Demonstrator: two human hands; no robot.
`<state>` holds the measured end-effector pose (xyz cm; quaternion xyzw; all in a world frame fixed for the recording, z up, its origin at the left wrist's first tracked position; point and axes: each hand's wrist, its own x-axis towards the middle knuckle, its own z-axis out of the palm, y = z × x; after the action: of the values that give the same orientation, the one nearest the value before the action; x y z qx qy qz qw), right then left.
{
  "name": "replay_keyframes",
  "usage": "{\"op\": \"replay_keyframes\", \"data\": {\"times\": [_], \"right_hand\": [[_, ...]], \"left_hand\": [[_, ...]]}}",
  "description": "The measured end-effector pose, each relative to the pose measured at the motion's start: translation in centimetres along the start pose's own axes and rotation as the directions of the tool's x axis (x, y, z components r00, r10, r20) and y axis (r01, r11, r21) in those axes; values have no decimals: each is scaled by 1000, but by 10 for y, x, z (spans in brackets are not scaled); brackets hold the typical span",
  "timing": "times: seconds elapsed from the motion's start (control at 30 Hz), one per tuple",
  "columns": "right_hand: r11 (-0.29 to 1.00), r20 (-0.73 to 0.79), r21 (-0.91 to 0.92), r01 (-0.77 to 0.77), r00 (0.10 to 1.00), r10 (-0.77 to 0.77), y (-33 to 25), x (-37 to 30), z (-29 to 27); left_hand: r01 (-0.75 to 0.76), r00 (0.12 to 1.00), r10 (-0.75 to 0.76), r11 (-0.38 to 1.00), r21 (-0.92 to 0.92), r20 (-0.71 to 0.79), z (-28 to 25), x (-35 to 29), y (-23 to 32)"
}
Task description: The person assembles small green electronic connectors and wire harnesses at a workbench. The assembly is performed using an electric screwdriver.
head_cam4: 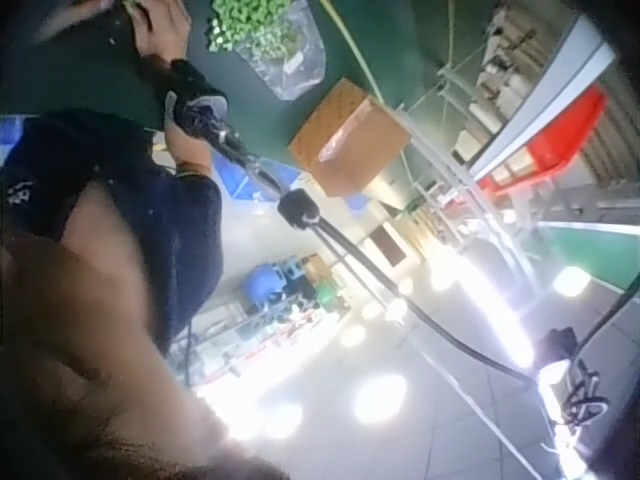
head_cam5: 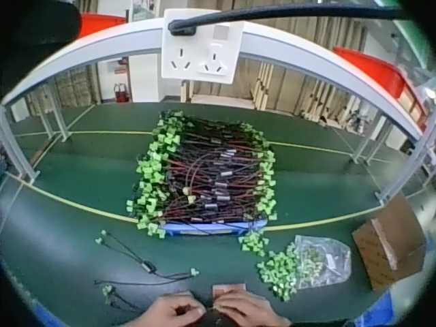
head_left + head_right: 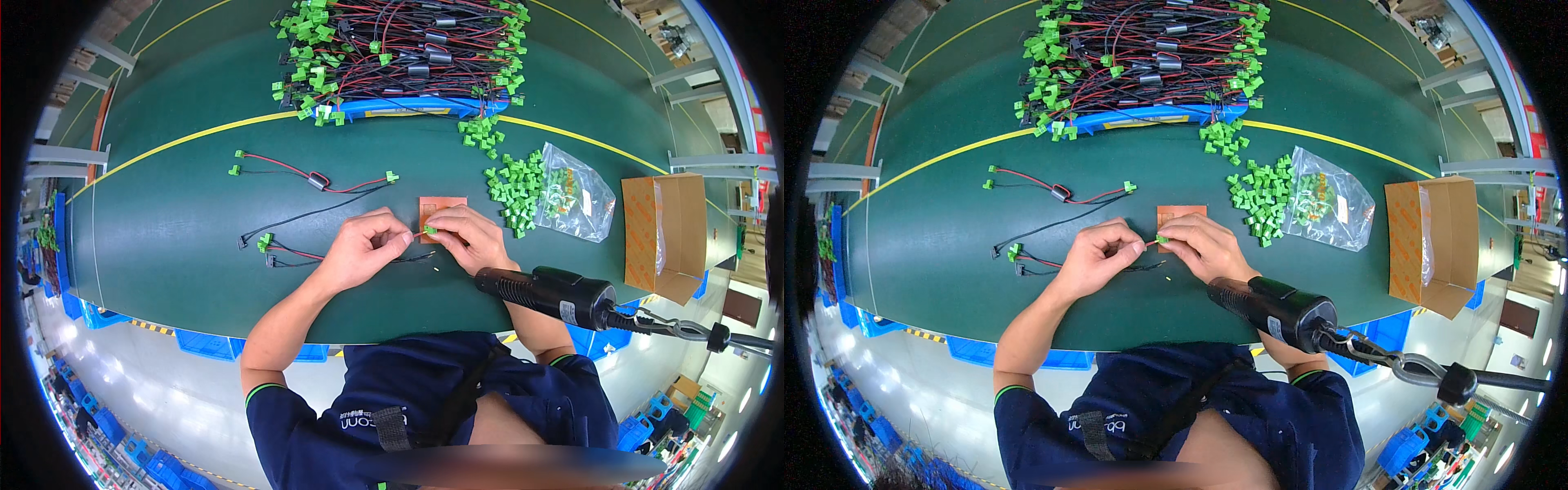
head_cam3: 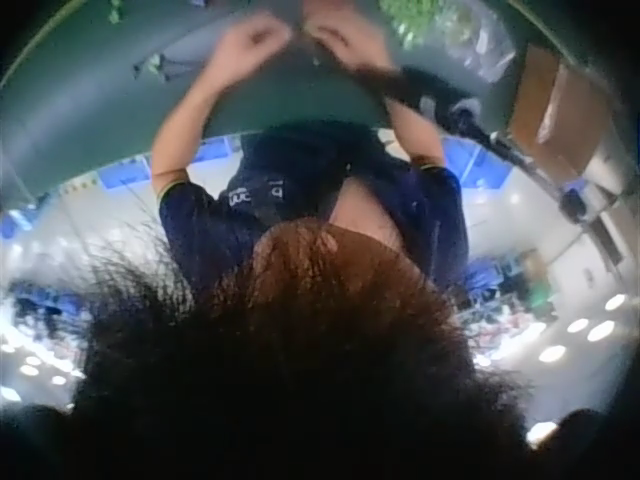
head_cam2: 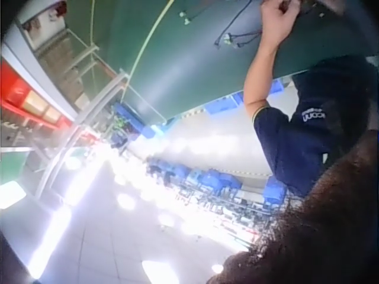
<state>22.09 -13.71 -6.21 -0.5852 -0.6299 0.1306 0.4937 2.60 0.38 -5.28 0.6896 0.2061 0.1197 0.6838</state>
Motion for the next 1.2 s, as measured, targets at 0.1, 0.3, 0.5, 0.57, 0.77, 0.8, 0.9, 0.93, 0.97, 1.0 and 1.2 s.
{"op": "replay_keyframes", "data": {"times": [0.1,0.3,0.5,0.57,0.77,0.8,0.9,0.93,0.97,1.0,1.2], "right_hand": [[1000,-5,2,2,1000,-2,0,0,0],[1000,-1,4,-7,1000,7,1,-1,-1],[1000,-9,-15,8,1000,-8,1,-1,-1],[1000,-4,-10,0,1000,0,1,-1,-2],[1000,-1,10,0,1000,0,0,1,0],[1000,1,21,0,1000,0,0,1,0],[1000,0,10,1,1000,-1,1,-1,1],[1000,0,10,1,1000,-1,1,-2,1],[1000,7,13,-7,1000,7,0,-3,1],[1000,13,16,-16,1000,16,0,-3,1],[995,55,-67,75,996,-72,0,-3,-5]], "left_hand": [[3,1000,-3,1000,5,-20,0,0,-2],[12,999,-12,1000,-20,-39,2,0,-1],[17,999,-20,998,-54,-46,3,0,-4],[5,999,-7,999,-39,-37,2,-1,-2],[-13,999,11,999,-44,-36,1,0,-1],[-13,999,11,999,-44,-36,1,0,-1],[-17,999,15,999,-31,-45,1,-1,-1],[-10,999,9,1000,-28,-37,2,-1,-1],[-3,1000,2,1000,-25,-30,2,-2,-1],[-1,1000,1,1000,-26,-31,3,-2,-1],[-19,999,21,999,38,-40,8,-2,-2]]}}
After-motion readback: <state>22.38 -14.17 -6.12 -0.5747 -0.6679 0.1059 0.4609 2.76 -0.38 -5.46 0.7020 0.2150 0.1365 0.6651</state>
